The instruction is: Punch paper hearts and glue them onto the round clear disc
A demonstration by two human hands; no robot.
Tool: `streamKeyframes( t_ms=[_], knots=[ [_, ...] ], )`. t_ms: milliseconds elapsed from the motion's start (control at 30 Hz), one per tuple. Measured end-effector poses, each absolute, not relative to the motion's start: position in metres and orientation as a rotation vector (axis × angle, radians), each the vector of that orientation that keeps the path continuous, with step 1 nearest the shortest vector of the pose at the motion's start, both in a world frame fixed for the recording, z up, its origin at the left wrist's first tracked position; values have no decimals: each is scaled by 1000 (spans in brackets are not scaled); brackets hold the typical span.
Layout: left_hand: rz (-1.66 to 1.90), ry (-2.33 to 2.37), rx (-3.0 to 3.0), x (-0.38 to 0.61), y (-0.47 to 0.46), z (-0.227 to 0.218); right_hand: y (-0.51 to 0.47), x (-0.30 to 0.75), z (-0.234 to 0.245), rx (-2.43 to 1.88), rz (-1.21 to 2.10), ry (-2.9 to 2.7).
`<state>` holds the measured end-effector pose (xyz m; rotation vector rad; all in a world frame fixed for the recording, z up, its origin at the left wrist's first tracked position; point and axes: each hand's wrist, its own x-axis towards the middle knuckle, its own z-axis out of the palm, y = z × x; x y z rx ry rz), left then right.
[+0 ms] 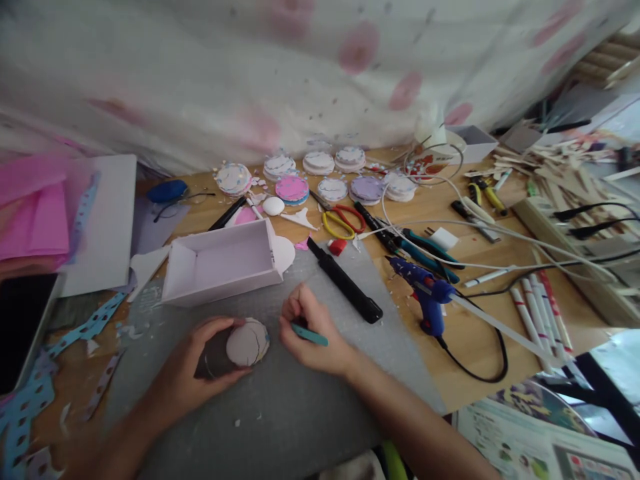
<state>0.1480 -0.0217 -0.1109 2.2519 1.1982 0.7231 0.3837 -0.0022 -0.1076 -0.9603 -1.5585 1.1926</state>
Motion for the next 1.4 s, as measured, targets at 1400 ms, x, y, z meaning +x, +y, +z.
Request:
streamKeyframes(
  t_ms=[1400],
  knots=[
    [535,1078,2252,140,-19,-111,-5,390,-118,-989,1335,-1789]
  ],
)
